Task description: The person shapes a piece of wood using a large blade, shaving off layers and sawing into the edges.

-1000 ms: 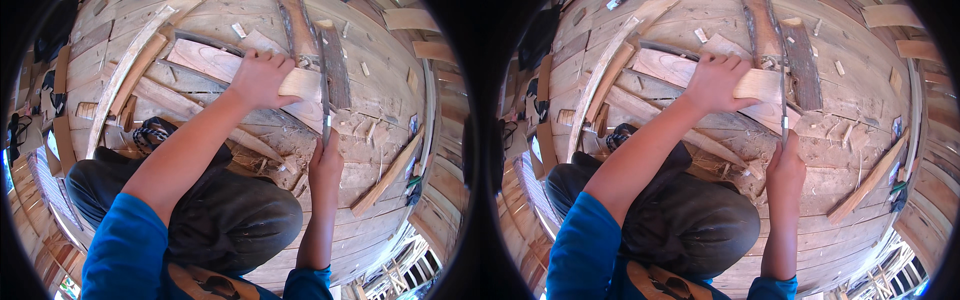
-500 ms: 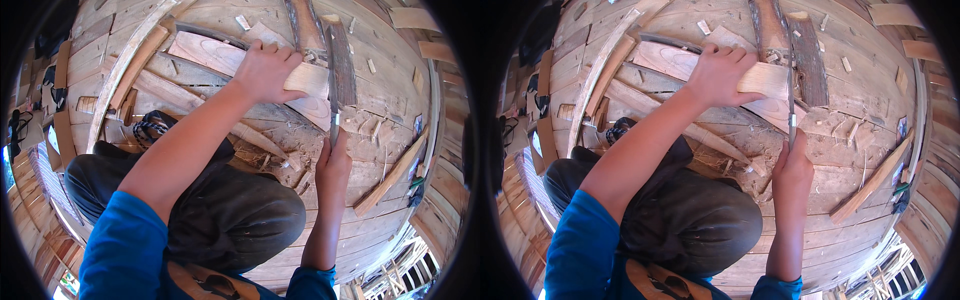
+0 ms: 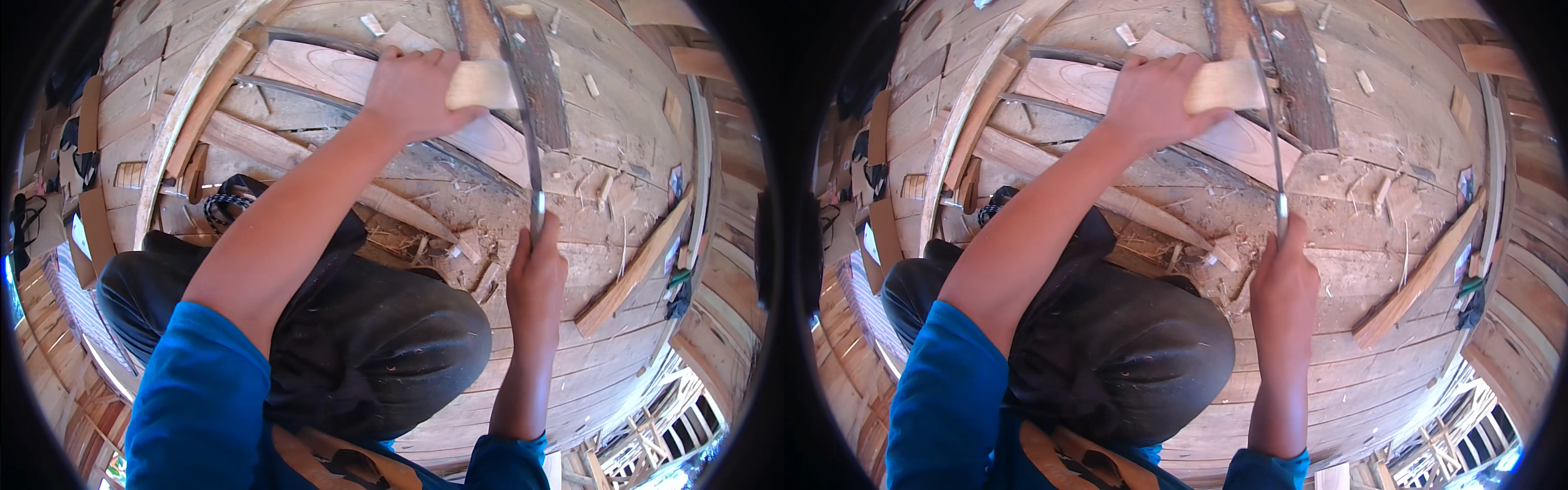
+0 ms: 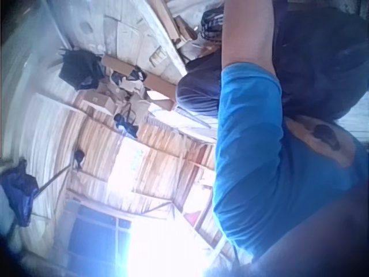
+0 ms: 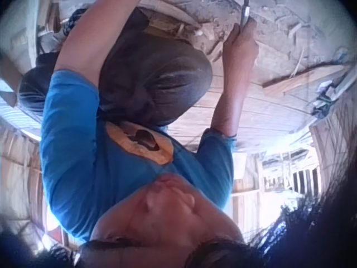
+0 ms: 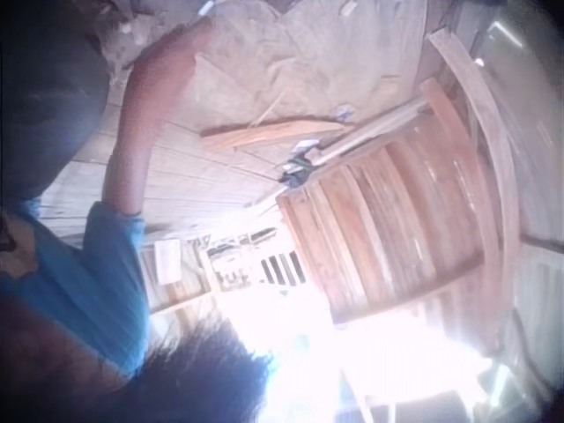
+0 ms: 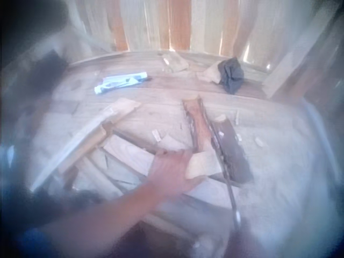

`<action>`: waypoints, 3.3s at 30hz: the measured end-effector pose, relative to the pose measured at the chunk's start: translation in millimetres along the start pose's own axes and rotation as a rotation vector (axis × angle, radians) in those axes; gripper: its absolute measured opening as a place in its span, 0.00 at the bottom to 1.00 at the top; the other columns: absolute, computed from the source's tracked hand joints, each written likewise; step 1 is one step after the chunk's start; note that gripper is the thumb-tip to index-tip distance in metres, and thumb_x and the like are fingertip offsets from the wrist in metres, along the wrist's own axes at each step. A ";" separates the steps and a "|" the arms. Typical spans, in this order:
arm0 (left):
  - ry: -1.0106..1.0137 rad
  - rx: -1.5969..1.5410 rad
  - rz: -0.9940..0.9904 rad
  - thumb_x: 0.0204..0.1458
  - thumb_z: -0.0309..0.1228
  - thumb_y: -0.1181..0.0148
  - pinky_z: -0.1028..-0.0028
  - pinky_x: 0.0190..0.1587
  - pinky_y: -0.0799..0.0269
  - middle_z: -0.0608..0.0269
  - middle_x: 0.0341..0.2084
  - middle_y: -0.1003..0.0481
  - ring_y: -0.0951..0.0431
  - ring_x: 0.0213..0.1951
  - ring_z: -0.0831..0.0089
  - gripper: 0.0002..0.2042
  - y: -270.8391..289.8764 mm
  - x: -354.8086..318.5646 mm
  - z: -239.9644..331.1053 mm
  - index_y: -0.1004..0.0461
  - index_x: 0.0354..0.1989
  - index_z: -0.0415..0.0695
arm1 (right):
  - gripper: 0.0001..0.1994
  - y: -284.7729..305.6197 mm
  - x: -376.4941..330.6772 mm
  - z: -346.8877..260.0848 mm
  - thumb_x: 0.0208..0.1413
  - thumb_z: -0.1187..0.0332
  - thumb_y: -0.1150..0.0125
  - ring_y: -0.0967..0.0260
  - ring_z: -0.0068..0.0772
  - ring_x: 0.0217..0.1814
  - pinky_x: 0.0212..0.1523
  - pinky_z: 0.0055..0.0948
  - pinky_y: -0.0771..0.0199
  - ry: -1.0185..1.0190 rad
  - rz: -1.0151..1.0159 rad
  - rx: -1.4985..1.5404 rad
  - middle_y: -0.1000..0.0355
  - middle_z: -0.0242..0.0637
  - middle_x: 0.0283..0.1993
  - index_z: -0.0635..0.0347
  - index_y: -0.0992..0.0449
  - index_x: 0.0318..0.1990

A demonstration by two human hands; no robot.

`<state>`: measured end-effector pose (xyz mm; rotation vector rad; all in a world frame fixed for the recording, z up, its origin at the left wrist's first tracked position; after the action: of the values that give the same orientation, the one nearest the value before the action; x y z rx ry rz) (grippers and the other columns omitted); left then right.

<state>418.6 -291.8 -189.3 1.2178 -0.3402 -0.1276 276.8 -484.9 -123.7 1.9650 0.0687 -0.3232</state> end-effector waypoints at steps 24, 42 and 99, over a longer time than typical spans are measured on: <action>-0.012 0.017 -0.004 0.46 0.62 0.41 0.60 0.48 0.35 0.57 0.34 0.21 0.20 0.39 0.61 0.31 0.8 2.6 -0.6 0.27 0.43 0.44 | 0.12 1.8 -0.2 13.1 0.64 0.70 0.51 0.29 0.66 0.29 0.25 0.56 0.34 0.016 0.036 0.072 0.29 0.59 0.23 0.55 0.37 0.54; -0.065 0.013 0.015 0.46 0.63 0.41 0.60 0.46 0.35 0.58 0.33 0.21 0.20 0.39 0.60 0.31 -2.5 -0.3 0.2 0.26 0.44 0.46 | 0.13 -3.5 -3.9 12.0 0.64 0.71 0.50 0.28 0.66 0.30 0.25 0.56 0.34 -0.007 -0.010 0.039 0.28 0.60 0.25 0.58 0.37 0.55; -0.081 0.000 0.082 0.44 0.62 0.40 0.61 0.46 0.34 0.59 0.34 0.21 0.20 0.38 0.61 0.31 -5.2 -3.0 1.1 0.26 0.43 0.44 | 0.12 -15.4 44.7 -2.1 0.64 0.71 0.51 0.29 0.66 0.32 0.26 0.54 0.36 0.074 0.059 0.074 0.29 0.60 0.27 0.59 0.36 0.53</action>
<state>415.9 -293.8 -194.4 1.1996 -0.4598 -0.1064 317.2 -481.2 -148.1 2.0478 0.0472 -0.2176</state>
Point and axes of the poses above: each hand's wrist, its own x-axis towards the middle knuckle, its own y-axis out of the back of the hand, z = x × y, the point moved 4 cm from there along x, towards the middle knuckle
